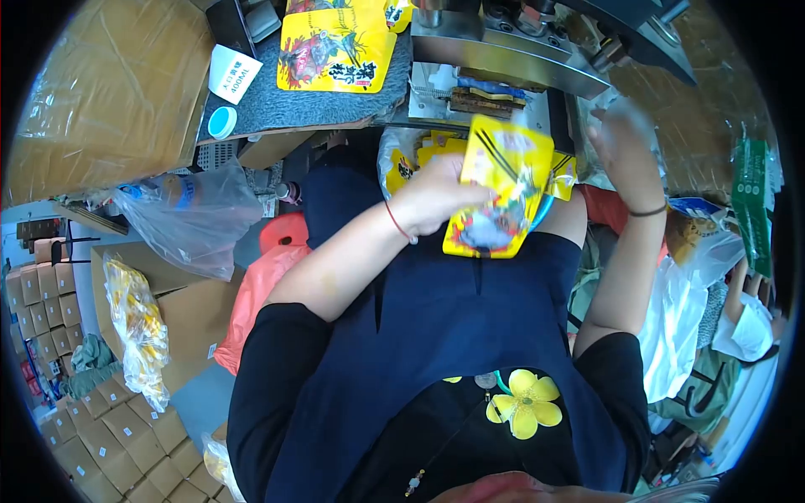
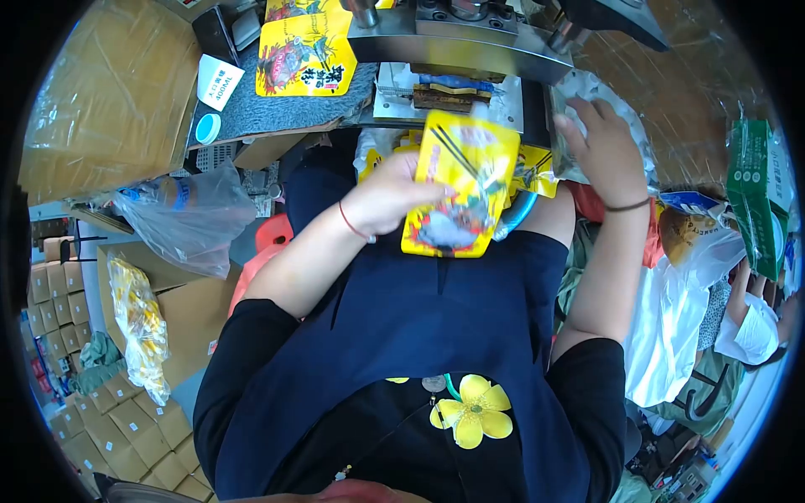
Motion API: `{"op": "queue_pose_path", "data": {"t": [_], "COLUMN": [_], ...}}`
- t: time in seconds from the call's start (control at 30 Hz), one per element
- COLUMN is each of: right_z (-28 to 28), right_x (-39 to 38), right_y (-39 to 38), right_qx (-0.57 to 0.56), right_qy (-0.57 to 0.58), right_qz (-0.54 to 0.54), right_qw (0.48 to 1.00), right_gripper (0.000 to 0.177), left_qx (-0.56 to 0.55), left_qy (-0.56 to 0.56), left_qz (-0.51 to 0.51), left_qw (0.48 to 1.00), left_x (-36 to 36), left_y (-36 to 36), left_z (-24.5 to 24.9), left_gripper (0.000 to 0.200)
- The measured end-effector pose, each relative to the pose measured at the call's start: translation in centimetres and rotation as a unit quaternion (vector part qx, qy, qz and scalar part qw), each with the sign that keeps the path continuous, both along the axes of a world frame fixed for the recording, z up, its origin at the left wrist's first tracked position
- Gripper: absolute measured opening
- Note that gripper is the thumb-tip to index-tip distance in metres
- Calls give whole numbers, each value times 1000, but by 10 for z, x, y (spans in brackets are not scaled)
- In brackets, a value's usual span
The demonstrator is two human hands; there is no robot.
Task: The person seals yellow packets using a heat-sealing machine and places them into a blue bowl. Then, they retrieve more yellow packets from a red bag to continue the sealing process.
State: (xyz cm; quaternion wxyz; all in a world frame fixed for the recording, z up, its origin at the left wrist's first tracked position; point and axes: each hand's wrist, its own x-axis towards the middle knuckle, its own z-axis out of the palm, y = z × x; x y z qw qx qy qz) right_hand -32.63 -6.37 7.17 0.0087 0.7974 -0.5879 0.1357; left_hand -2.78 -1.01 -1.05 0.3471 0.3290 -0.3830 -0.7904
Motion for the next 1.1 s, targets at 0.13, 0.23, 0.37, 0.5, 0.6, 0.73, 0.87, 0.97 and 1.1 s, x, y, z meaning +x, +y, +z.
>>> {"op": "queue_pose_path", "data": {"t": [0.13, 0.23, 0.37, 0.5, 0.6, 0.73, 0.87, 0.97, 1.1], "right_z": [-26, -19, -29, -31, -38, -40, -21, -4, 4], "right_x": [-29, -38, -50, -69, -72, -55, 2, 52, 93], "right_y": [-11, -7, -1, -14, -10, -1, 19, 27, 33], "right_qx": [65, 208, 154, 260, 194, -28, 7, -12, 24], "right_qy": [-21, -74, -134, -182, -219, -163, -274, -286, -466], "right_qz": [84, 87, 86, 130, 86, -35, -21, 165, 142], "right_qw": [994, 971, 975, 939, 952, 986, 961, 944, 873], "right_gripper": [39, 34, 28, 21, 19, 18, 18, 16, 14], "left_qx": [61, -20, -438, -571, -595, -417, -297, -315, -219], "left_qy": [69, -36, -402, -650, -628, -432, -330, -352, -240], "left_qz": [8, 78, 302, 162, 52, 181, 150, 73, 48], "left_qw": [996, 996, 745, 474, 499, 779, 883, 878, 945], "left_x": [19, 21, 76, 140, 132, 134, 95, 64, 27], "left_y": [-45, -51, -88, -93, -43, -28, -10, -6, 4], "left_z": [3, 0, -2, 2, 15, -1, 16, 21, 10], "left_gripper": [34, 33, 44, 68, 57, 31, 19, 18, 25]}}
